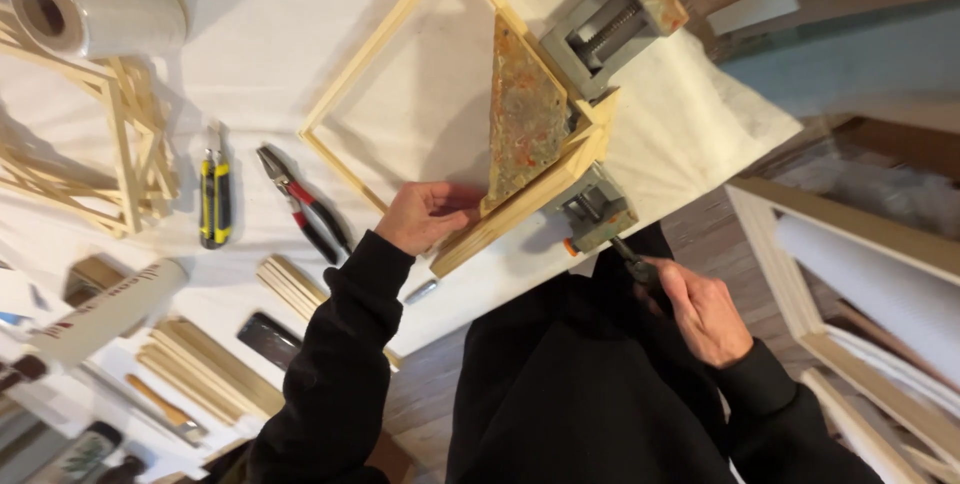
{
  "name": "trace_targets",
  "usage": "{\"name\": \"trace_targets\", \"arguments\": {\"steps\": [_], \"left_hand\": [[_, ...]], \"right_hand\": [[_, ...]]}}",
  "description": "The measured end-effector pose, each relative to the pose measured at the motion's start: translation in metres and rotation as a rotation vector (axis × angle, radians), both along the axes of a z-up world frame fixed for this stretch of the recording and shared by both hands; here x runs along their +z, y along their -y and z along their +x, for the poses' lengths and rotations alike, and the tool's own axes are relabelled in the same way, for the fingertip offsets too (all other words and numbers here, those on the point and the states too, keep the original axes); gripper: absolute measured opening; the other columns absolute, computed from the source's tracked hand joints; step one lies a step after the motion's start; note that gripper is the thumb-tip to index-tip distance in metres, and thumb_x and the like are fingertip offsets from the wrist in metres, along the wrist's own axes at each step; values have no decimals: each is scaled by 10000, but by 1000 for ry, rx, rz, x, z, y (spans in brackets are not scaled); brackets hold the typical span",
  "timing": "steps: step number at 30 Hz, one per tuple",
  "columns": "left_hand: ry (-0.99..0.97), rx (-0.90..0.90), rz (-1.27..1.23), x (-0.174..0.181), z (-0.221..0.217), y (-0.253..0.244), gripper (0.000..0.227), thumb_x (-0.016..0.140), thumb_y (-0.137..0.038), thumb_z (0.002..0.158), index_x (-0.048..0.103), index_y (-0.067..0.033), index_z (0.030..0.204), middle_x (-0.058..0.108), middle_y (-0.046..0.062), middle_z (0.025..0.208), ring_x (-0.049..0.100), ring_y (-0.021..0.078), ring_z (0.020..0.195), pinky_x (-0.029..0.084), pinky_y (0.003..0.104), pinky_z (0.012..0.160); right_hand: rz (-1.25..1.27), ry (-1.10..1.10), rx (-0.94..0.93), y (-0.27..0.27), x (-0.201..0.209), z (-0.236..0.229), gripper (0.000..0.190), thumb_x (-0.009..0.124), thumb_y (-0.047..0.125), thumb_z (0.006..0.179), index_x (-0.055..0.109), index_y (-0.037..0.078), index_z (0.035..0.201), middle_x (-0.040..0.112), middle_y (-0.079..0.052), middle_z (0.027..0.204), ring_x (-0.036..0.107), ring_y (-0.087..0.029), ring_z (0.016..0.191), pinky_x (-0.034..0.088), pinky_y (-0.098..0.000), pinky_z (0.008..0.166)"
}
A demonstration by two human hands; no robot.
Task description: Assembling wooden picture frames by gluing, clamping in a miter vice, and hammering joints.
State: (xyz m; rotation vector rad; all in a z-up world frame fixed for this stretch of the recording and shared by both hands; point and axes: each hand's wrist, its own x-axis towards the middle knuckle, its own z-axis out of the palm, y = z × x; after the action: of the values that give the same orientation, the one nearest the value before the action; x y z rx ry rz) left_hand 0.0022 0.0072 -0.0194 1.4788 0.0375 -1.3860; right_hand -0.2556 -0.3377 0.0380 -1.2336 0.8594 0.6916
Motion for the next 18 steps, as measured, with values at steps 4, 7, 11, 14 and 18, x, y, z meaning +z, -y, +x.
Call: {"name": "trace_targets", "arguments": {"steps": [4,7,11,14,18], "left_hand": [[413,149,115,76,-9,30,333,677,-9,928,686,10,1260,760,105,1159,719,140,1045,567,298,950],[811,410,356,135,-68,52,179,732,-67,935,687,-5,1096,746,100,971,723,157,878,583,299,834],[479,592,373,131,-180,116,220,819,-218,867,750,-16,922,754,61,814,741,161,728,597,313,684],[28,785,91,43,-241,174,420,812,-302,826,640,-56,1119,724,-17,962,691,109,930,549,299,850],[-106,943,-111,-3,-285,239,389,789,-353,890,673,-21,1056,733,18,907,697,128,882,543,304,833]], "right_hand": [[-675,602,452,46,49,68,306,535,256,1067,678,50,1243,709,-152,1080,696,-279,959,516,-352,825],[-1006,780,620,90,75,152,380,766,145,900,659,62,1255,694,-158,1170,656,-336,1077,510,-435,940],[-1437,1169,948,108,99,288,573,877,190,696,692,21,1211,705,-205,1183,652,-408,1081,462,-473,950],[-1291,1318,1313,157,18,339,445,857,301,840,675,102,1195,697,-85,1077,672,-280,981,494,-453,1027],[-1197,943,1725,198,-23,328,415,786,448,905,642,74,1009,702,-73,872,687,-299,836,550,-405,880]]}}
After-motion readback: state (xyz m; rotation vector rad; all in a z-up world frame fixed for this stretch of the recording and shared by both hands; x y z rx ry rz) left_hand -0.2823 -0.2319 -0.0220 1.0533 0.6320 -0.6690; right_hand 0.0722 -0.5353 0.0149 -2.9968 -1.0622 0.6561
